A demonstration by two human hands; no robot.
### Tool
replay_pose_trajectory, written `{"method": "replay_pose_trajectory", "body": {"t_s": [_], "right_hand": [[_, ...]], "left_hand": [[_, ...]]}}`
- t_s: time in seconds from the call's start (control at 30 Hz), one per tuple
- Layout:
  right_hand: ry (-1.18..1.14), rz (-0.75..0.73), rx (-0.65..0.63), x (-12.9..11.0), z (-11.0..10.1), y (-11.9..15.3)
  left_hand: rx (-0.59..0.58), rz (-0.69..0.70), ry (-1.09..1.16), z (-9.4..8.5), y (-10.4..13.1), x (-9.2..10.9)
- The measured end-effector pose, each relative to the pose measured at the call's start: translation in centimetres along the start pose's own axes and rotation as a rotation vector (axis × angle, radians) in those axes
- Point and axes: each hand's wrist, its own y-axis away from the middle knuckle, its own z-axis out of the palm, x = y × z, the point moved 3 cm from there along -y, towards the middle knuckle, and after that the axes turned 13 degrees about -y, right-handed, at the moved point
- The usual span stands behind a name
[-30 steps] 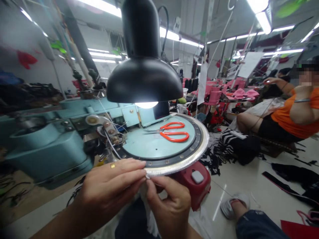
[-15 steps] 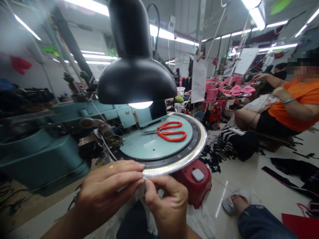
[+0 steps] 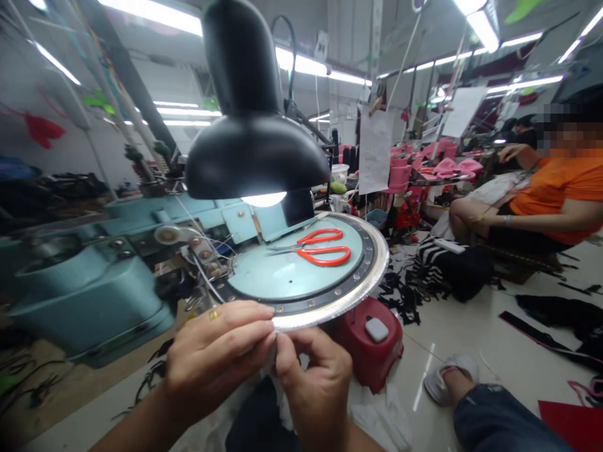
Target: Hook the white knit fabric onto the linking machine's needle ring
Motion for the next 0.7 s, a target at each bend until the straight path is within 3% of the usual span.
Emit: {"method": "replay_pose_trajectory", "body": {"t_s": [0.37,0.5,0.6,0.7], "right_hand": [[0.128,-0.155,-0.005,0.5,0.1,0.4],[0.168,-0.18,-0.06,0.7,-1.1,0.6],[0.214,-0.186,-0.077,2.4,-3.0,2.0],[0.209,-0.064,-0.21,6.3,-4.3,4.2]], "left_hand": [[-0.074,0.223,-0.092,-0.6,-0.2,0.0],[-0.11,0.242,-0.168,-0.6,-0.5,0.3],[-0.136,0.23,-0.24,-0.5,-1.5,0.8],[-0.187,0.166,-0.337,-0.6,-2.2,0.8]]}}
